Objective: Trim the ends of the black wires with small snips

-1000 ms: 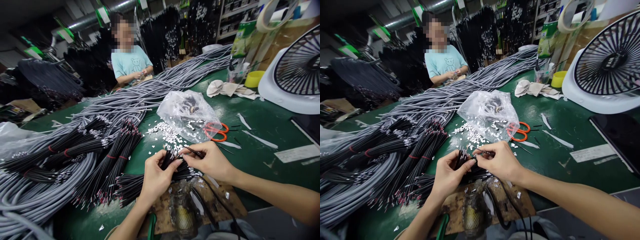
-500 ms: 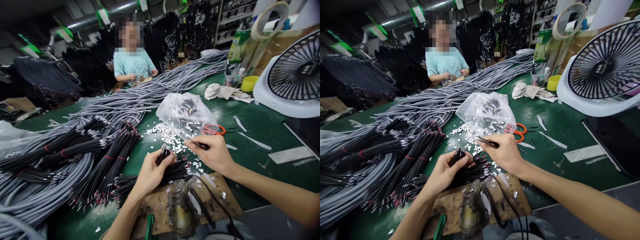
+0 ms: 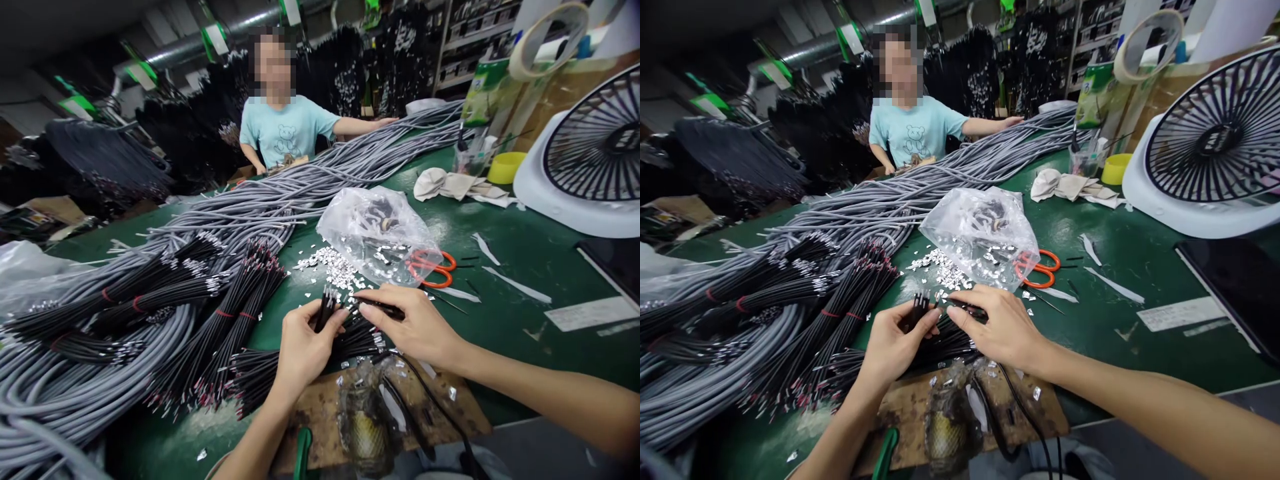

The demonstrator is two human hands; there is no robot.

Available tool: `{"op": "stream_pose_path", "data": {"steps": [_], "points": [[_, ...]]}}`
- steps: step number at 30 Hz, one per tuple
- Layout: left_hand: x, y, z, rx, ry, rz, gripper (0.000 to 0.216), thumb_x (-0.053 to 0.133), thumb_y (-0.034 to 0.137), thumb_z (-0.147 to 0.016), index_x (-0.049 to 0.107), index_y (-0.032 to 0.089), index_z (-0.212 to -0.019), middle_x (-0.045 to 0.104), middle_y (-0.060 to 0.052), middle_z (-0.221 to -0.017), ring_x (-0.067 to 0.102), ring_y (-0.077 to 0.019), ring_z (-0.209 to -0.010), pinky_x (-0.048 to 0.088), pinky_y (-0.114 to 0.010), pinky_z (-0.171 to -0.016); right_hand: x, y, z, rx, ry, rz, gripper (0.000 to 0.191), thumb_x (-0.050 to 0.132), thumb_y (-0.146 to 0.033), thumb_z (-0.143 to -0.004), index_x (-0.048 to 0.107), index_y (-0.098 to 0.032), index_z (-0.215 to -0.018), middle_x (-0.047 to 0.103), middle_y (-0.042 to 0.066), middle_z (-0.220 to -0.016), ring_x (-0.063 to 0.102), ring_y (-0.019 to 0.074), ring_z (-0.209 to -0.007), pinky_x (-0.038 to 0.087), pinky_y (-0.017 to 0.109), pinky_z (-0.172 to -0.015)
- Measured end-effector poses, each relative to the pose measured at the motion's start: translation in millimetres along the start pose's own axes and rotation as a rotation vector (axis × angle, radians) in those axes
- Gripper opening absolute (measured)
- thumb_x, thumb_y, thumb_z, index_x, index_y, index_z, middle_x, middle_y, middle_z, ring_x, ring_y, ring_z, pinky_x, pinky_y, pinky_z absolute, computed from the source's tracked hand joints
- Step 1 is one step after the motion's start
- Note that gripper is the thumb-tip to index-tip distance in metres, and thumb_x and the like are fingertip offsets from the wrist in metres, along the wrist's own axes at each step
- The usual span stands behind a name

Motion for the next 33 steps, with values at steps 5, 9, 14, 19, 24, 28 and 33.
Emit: {"op": "stream_pose_path", "data": {"steps": [5,9,14,19,24,28,33], "points": [[2,-1,2,-0.029,0.081,-0.002,0.021,0.065,0.033,-0.068,0.063,0.013,-0.065,0.059,0.0,-0.053,0.052,-0.0124,-0.05,0.04,-0.022,-0.049,1,1,1,-0.019,-0.018,-0.005,0.029,0.047,-0.035,-0.085,0.065,-0.021,-0.103,0.065,0.004,-0.081,0.057,0.0155,-0.072,0.043,0.028,-0.066],[3,2,6,-0.027,0.117,-0.046,0.02,0.067,0.032,-0.067,0.062,0.013,-0.063,0.055,0.002,-0.054,0.047,-0.0102,-0.051,0.037,-0.021,-0.049,1,1,1,-0.042,-0.025,-0.027,0.028,0.046,-0.034,-0.086,0.066,-0.021,-0.101,0.064,0.003,-0.077,0.056,0.0143,-0.07,0.041,0.025,-0.063],[3,3,6,-0.008,0.125,-0.048,0.021,0.068,0.031,-0.066,0.06,0.013,-0.06,0.053,0.003,-0.052,0.046,-0.0091,-0.049,0.036,-0.019,-0.047,1,0,1,-0.058,-0.027,-0.025,0.026,0.047,-0.032,-0.086,0.067,-0.021,-0.098,0.065,0.002,-0.077,0.056,0.0136,-0.069,0.04,0.024,-0.062],[-1,4,3,-0.079,-0.105,0.177,0.02,0.062,0.031,-0.074,0.061,0.012,-0.066,0.06,0.0,-0.052,0.056,-0.0115,-0.049,0.045,-0.021,-0.051,-1,-1,2,-0.057,-0.017,-0.02,0.024,0.047,-0.031,-0.086,0.068,-0.023,-0.094,0.066,0.002,-0.078,0.057,0.0139,-0.07,0.041,0.025,-0.064],[-6,9,2,-0.108,-0.197,0.315,0.02,0.063,0.031,-0.073,0.061,0.011,-0.068,0.059,0.0,-0.051,0.054,-0.0103,-0.045,0.044,-0.02,-0.047,-4,-4,1,-0.072,-0.029,-0.041,0.024,0.047,-0.031,-0.085,0.069,-0.023,-0.092,0.066,0.001,-0.074,0.056,0.0125,-0.066,0.04,0.024,-0.061],[-3,11,3,-0.07,-0.061,0.203,0.019,0.067,0.029,-0.068,0.062,0.011,-0.063,0.06,-0.001,-0.052,0.052,-0.0108,-0.048,0.042,-0.021,-0.048,-4,-4,0,-0.062,-0.013,-0.047,0.025,0.048,-0.031,-0.084,0.069,-0.022,-0.094,0.067,0.002,-0.076,0.057,0.0132,-0.066,0.041,0.025,-0.061],[1,10,6,-0.007,0.157,0.07,0.016,0.072,0.027,-0.061,0.065,0.013,-0.061,0.057,0.002,-0.053,0.047,-0.0097,-0.051,0.038,-0.021,-0.049,-3,-6,1,-0.034,-0.014,-0.091,0.026,0.051,-0.032,-0.082,0.067,-0.019,-0.098,0.067,0.004,-0.084,0.059,0.015,-0.073,0.044,0.026,-0.065]]}}
Point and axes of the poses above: each hand's wrist, its own z-axis away from the middle knuckle, its own x-axis out of the palm, y = z × x, the point moved 1 cm from there along -z, towards the middle knuckle
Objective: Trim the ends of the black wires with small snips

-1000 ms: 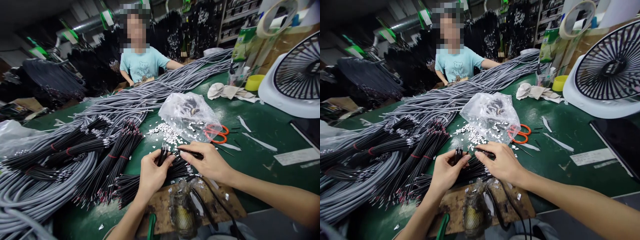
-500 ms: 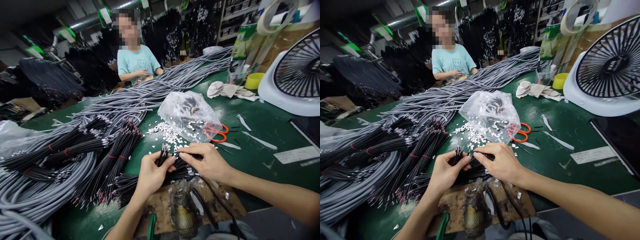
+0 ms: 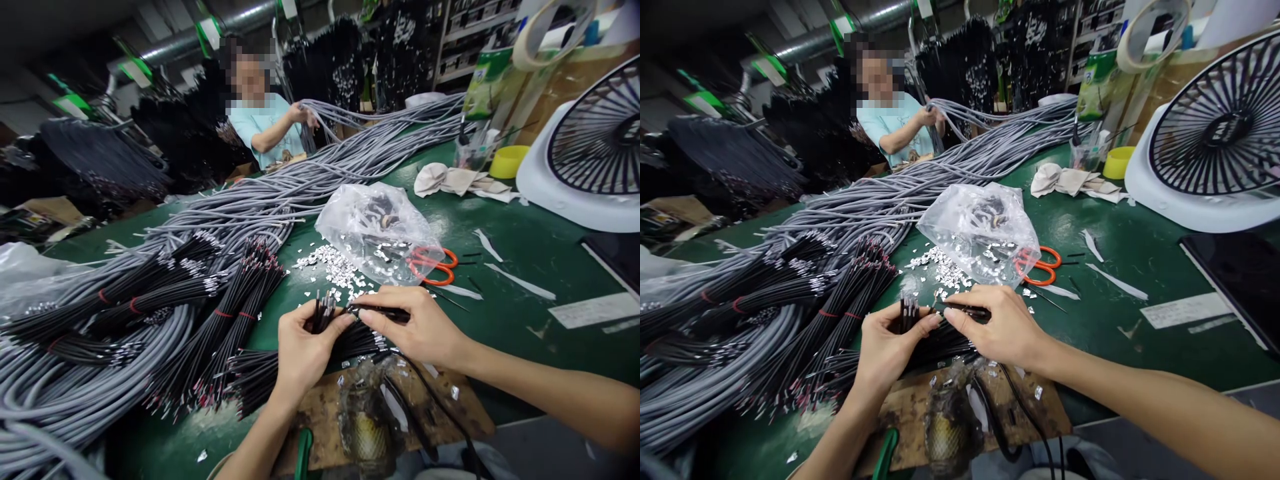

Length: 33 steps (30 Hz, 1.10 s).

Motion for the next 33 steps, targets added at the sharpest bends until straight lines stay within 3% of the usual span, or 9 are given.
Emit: {"op": "stream_pose_path", "data": {"steps": [11,16,18,21,24,29,33], "points": [[2,-3,3,0.034,0.089,-0.066,0.022,0.073,0.031,-0.061,0.06,0.013,-0.055,0.05,0.005,-0.048,0.042,-0.0083,-0.047,0.033,-0.02,-0.045,-1,-2,2,-0.038,0.027,0.034,0.024,0.049,-0.03,-0.084,0.068,-0.021,-0.096,0.068,0.003,-0.082,0.059,0.0146,-0.072,0.043,0.025,-0.064],[-4,-1,-3,-0.072,-0.247,0.107,0.021,0.065,0.03,-0.071,0.063,0.012,-0.06,0.063,-0.001,-0.054,0.054,-0.0111,-0.049,0.043,-0.021,-0.05,-2,1,0,-0.018,0.056,0.029,0.022,0.05,-0.03,-0.083,0.07,-0.022,-0.088,0.068,0.001,-0.073,0.058,0.0136,-0.065,0.043,0.025,-0.06],[-4,1,-4,-0.107,-0.3,0.147,0.021,0.063,0.03,-0.071,0.063,0.012,-0.061,0.063,-0.003,-0.055,0.054,-0.0117,-0.05,0.044,-0.022,-0.051,-2,4,-1,0.019,0.083,-0.033,0.022,0.053,-0.032,-0.082,0.07,-0.021,-0.09,0.068,0.002,-0.077,0.06,0.0141,-0.067,0.044,0.026,-0.063],[0,3,-3,-0.079,-0.211,0.097,0.019,0.069,0.028,-0.065,0.062,0.011,-0.06,0.061,-0.002,-0.056,0.051,-0.011,-0.052,0.041,-0.022,-0.051,1,6,-1,0.084,0.093,-0.166,0.025,0.06,-0.036,-0.076,0.07,-0.018,-0.09,0.069,0.004,-0.082,0.061,0.0159,-0.071,0.046,0.025,-0.062],[7,2,1,-0.046,-0.141,0.041,0.02,0.072,0.027,-0.061,0.06,0.011,-0.059,0.056,0.001,-0.055,0.046,-0.0099,-0.053,0.038,-0.021,-0.051,6,5,1,0.113,0.065,-0.248,0.022,0.06,-0.034,-0.075,0.072,-0.015,-0.081,0.069,0.004,-0.072,0.061,0.016,-0.064,0.046,0.024,-0.054],[9,-2,2,-0.047,-0.116,0.042,0.025,0.072,0.029,-0.06,0.055,0.012,-0.055,0.047,0.005,-0.051,0.038,-0.0076,-0.05,0.031,-0.02,-0.047,9,2,3,0.121,0.082,-0.275,0.017,0.059,-0.023,-0.073,0.072,-0.014,-0.078,0.069,0.004,-0.07,0.06,0.0157,-0.061,0.045,0.023,-0.052],[7,-3,1,-0.036,-0.138,0.052,0.024,0.073,0.027,-0.06,0.055,0.012,-0.055,0.049,0.005,-0.05,0.04,-0.0073,-0.049,0.031,-0.019,-0.046,8,5,2,0.126,0.073,-0.228,0.018,0.057,-0.022,-0.073,0.072,-0.013,-0.076,0.068,0.003,-0.066,0.058,0.0139,-0.056,0.043,0.022,-0.049]]}}
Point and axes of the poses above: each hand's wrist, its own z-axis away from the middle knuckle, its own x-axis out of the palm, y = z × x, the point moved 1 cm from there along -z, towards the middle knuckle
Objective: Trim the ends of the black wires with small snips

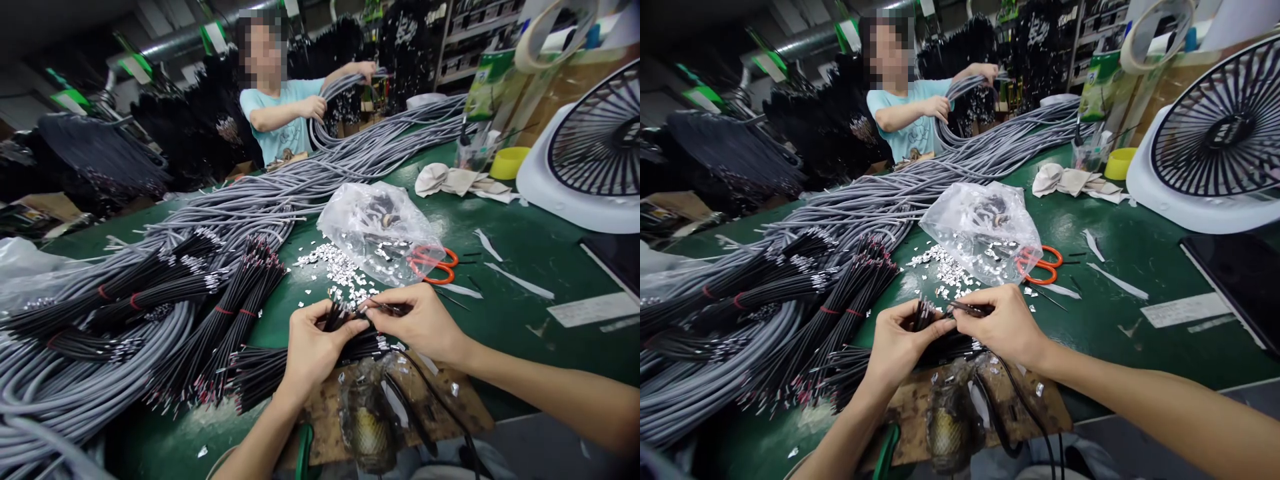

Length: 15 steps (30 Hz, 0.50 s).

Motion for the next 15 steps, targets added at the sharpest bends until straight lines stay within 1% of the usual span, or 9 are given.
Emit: {"op": "stream_pose_path", "data": {"steps": [2,5,6,7,8,10,12,13,15], "points": [[-2,-1,0,-0.004,-0.101,0.033,0.019,0.071,0.026,-0.063,0.059,0.012,-0.058,0.054,0.003,-0.052,0.045,-0.0083,-0.049,0.035,-0.019,-0.048,-1,1,-2,-0.023,0.017,0.054,0.018,0.056,-0.021,-0.073,0.072,-0.013,-0.074,0.067,0.002,-0.064,0.057,0.0128,-0.054,0.041,0.021,-0.047],[-5,0,1,-0.066,-0.379,0.1,0.016,0.066,0.027,-0.07,0.064,0.012,-0.064,0.062,-0.001,-0.055,0.053,-0.0111,-0.05,0.042,-0.021,-0.051,-6,1,-7,-0.065,0.094,0.154,0.016,0.057,-0.018,-0.071,0.071,-0.012,-0.07,0.066,0.002,-0.062,0.055,0.0118,-0.052,0.039,0.021,-0.046],[-6,0,1,-0.082,-0.44,0.109,0.018,0.064,0.028,-0.072,0.065,0.011,-0.066,0.064,-0.003,-0.057,0.055,-0.0123,-0.052,0.043,-0.022,-0.054,-7,0,-9,-0.077,0.13,0.183,0.015,0.057,-0.018,-0.071,0.071,-0.012,-0.068,0.065,0.002,-0.06,0.054,0.0116,-0.051,0.038,0.021,-0.045],[-8,1,0,-0.086,-0.459,0.108,0.02,0.062,0.028,-0.074,0.066,0.01,-0.067,0.065,-0.004,-0.061,0.057,-0.0135,-0.056,0.044,-0.023,-0.056,-9,-1,-9,-0.09,0.159,0.205,0.016,0.057,-0.019,-0.072,0.07,-0.012,-0.067,0.064,0.001,-0.057,0.054,0.0113,-0.05,0.038,0.021,-0.045],[-10,1,-2,-0.079,-0.438,0.1,0.02,0.06,0.029,-0.075,0.067,0.01,-0.07,0.066,-0.005,-0.065,0.058,-0.0144,-0.06,0.045,-0.024,-0.06,-10,-2,-10,-0.106,0.181,0.216,0.017,0.056,-0.02,-0.073,0.07,-0.012,-0.065,0.063,0.001,-0.055,0.053,0.0111,-0.049,0.037,0.021,-0.044],[-14,2,-6,-0.046,-0.33,0.074,0.021,0.059,0.029,-0.077,0.067,0.01,-0.075,0.065,-0.005,-0.067,0.057,-0.0143,-0.065,0.044,-0.024,-0.063,-11,-5,-8,-0.161,0.184,0.203,0.016,0.057,-0.021,-0.073,0.07,-0.013,-0.068,0.064,0.001,-0.057,0.055,0.0116,-0.05,0.039,0.021,-0.046],[-16,1,-10,-0.027,-0.25,0.062,0.023,0.058,0.031,-0.077,0.066,0.011,-0.071,0.061,-0.003,-0.062,0.053,-0.012,-0.061,0.042,-0.022,-0.06,-11,-6,-6,-0.224,0.135,0.177,0.014,0.057,-0.017,-0.072,0.07,-0.015,-0.078,0.069,0.002,-0.07,0.06,0.0127,-0.059,0.044,0.021,-0.055],[-16,0,-12,-0.028,-0.237,0.065,0.025,0.057,0.032,-0.077,0.064,0.011,-0.067,0.059,-0.002,-0.058,0.051,-0.0109,-0.057,0.041,-0.021,-0.056,-10,-6,-5,-0.24,0.104,0.174,0.018,0.057,-0.015,-0.072,0.07,-0.016,-0.085,0.07,0.002,-0.077,0.062,0.013,-0.065,0.046,0.022,-0.06],[-15,-2,-14,-0.049,-0.226,0.074,0.028,0.057,0.034,-0.077,0.062,0.01,-0.063,0.056,-0.001,-0.055,0.048,-0.0097,-0.053,0.039,-0.02,-0.052,-9,-5,-4,-0.226,0.057,0.198,0.028,0.056,-0.013,-0.072,0.067,-0.019,-0.097,0.069,0.001,-0.089,0.062,0.0136,-0.075,0.046,0.023,-0.07]]}}
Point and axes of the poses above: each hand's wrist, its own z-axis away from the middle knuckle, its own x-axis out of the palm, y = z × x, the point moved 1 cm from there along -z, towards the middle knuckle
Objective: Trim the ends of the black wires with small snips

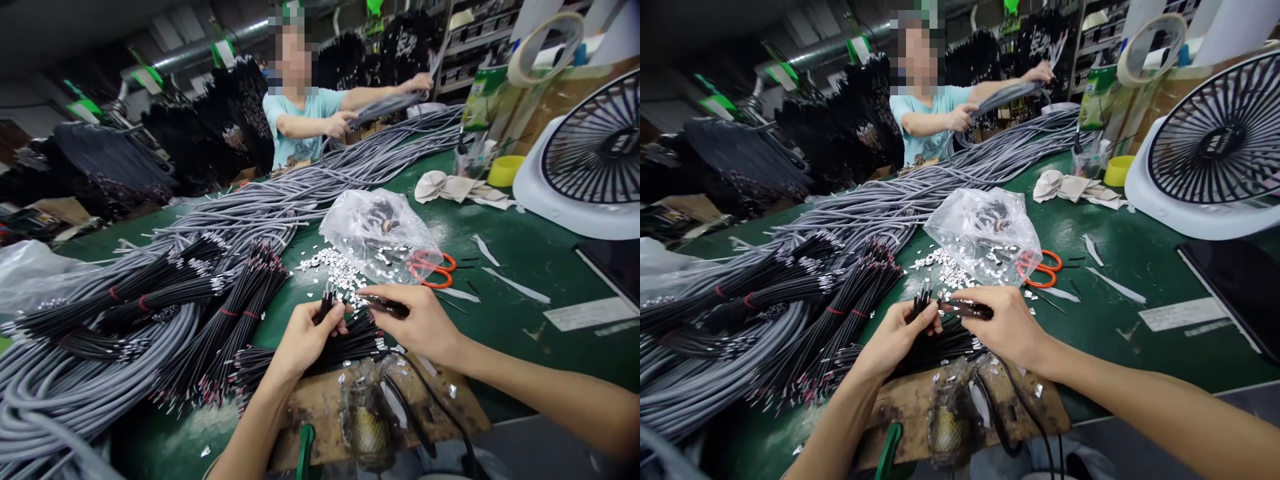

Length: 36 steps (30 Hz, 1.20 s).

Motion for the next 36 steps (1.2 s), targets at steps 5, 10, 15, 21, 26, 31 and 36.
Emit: {"op": "stream_pose_path", "data": {"steps": [5,10,15,21,26,31,36], "points": [[4,-4,2,-0.042,0.13,-0.033,0.025,0.064,0.034,-0.07,0.061,0.01,-0.064,0.057,-0.001,-0.054,0.048,-0.0091,-0.049,0.039,-0.019,-0.047,0,4,-3,0.095,-0.076,0.1,0.033,0.052,-0.036,-0.081,0.062,-0.024,-0.109,0.066,0.003,-0.093,0.06,0.0167,-0.081,0.045,0.028,-0.07],[7,-4,6,-0.045,0.177,-0.06,0.025,0.066,0.035,-0.067,0.06,0.011,-0.063,0.056,0.0,-0.055,0.049,-0.0098,-0.051,0.042,-0.02,-0.048,0,5,-4,0.134,-0.159,0.085,0.03,0.048,-0.038,-0.084,0.066,-0.024,-0.103,0.066,0.002,-0.083,0.057,0.0155,-0.073,0.042,0.027,-0.063],[11,1,9,0.002,0.205,-0.115,0.023,0.067,0.032,-0.067,0.06,0.011,-0.06,0.053,0.002,-0.053,0.045,-0.0089,-0.051,0.038,-0.02,-0.048,1,4,-6,0.112,-0.203,-0.02,0.026,0.05,-0.033,-0.083,0.069,-0.02,-0.094,0.066,0.002,-0.077,0.056,0.0127,-0.067,0.039,0.024,-0.059],[14,-1,10,0.02,0.275,-0.174,0.023,0.069,0.032,-0.064,0.059,0.012,-0.057,0.05,0.003,-0.05,0.04,-0.0081,-0.049,0.032,-0.02,-0.046,1,2,-5,0.112,-0.22,-0.051,0.024,0.05,-0.031,-0.083,0.07,-0.02,-0.089,0.066,0.002,-0.075,0.056,0.0116,-0.065,0.039,0.023,-0.059],[10,-2,10,0.018,0.191,-0.139,0.025,0.068,0.033,-0.067,0.061,0.012,-0.057,0.06,0.0,-0.053,0.05,-0.01,-0.052,0.039,-0.019,-0.05,-1,0,-4,0.089,-0.186,0.039,0.024,0.048,-0.032,-0.085,0.07,-0.023,-0.09,0.065,0.0,-0.072,0.055,0.0113,-0.064,0.036,0.023,-0.056],[6,5,10,-0.028,-0.002,-0.02,0.026,0.058,0.034,-0.076,0.064,0.011,-0.066,0.064,-0.003,-0.054,0.057,-0.0119,-0.05,0.045,-0.02,-0.051,-2,2,-3,0.097,-0.164,0.024,0.023,0.049,-0.032,-0.084,0.07,-0.023,-0.086,0.066,-0.001,-0.072,0.056,0.011,-0.064,0.038,0.023,-0.058],[11,8,12,0.026,0.091,-0.142,0.026,0.063,0.034,-0.071,0.063,0.011,-0.058,0.063,-0.002,-0.056,0.053,-0.0119,-0.052,0.042,-0.021,-0.051,2,4,-1,0.169,-0.077,-0.11,0.024,0.06,-0.037,-0.075,0.07,-0.019,-0.088,0.067,0.002,-0.079,0.058,0.0136,-0.068,0.041,0.023,-0.058]]}}
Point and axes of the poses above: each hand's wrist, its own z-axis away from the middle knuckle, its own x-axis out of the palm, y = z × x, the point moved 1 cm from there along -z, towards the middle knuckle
